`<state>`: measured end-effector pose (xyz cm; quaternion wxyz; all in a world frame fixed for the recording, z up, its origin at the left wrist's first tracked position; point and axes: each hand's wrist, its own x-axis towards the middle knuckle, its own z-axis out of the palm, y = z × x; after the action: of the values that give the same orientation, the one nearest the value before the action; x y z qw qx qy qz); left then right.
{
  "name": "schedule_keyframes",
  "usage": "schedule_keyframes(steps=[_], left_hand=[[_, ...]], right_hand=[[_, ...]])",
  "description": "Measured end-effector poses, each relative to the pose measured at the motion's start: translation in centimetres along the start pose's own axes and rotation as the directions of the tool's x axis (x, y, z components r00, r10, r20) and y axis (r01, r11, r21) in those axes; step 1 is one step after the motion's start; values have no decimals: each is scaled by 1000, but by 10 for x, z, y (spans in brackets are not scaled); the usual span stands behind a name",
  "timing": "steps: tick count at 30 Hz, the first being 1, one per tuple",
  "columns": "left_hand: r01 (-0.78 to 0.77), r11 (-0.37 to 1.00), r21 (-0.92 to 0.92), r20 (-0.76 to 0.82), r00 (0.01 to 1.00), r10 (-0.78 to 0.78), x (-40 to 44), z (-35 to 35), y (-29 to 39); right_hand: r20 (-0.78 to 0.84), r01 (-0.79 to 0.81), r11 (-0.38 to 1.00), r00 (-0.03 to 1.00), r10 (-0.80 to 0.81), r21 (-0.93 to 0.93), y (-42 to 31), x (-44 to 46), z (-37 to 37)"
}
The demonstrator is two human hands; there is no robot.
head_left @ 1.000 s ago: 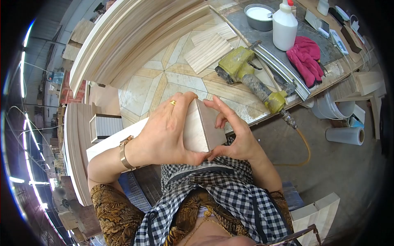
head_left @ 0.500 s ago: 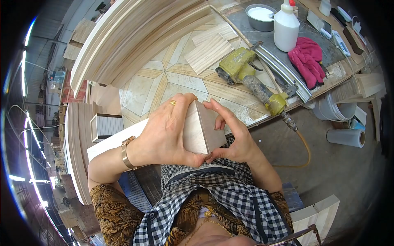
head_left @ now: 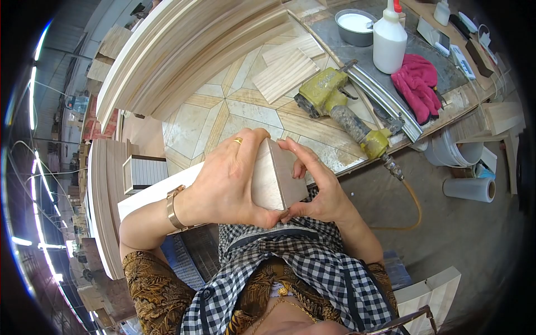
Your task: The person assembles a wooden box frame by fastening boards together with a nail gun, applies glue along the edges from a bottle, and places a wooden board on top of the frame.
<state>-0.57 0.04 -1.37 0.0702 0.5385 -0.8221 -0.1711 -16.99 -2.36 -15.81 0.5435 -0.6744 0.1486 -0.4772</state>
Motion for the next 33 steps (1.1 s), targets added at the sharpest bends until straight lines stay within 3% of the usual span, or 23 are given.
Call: schedule_keyframes(steps=[5,8,11,17,27,30,31,33], left_hand=[[-11,999,44,68,998,8,-4,-5,1],[-133,990,56,66,989,129,-13,-10,-8],[-79,996,48,86,993,75,-21,-18,-11],[-124,988,91,60,991,119,-30,-8,-13],[-143,983,117,9,990,143,-32,-2,-13],[-148,983,112,2,989,148,-31,-3,-13],[-146,983,112,2,989,147,-31,-3,-13],[-145,983,114,4,989,146,-31,-3,-13]], right_hand=[[23,-10,1000,1000,11,-23,-2,1,-5],[68,23,994,998,-16,-107,-9,5,-9],[49,102,987,994,-97,-122,-13,9,-9],[136,160,961,982,-132,-223,-20,21,-10],[108,240,902,971,-215,-359,-35,4,-3],[176,261,888,962,-208,-379,-47,-10,-11],[121,285,898,958,-258,-334,-50,-11,-11],[176,270,921,958,-228,-281,-56,-18,-22]])
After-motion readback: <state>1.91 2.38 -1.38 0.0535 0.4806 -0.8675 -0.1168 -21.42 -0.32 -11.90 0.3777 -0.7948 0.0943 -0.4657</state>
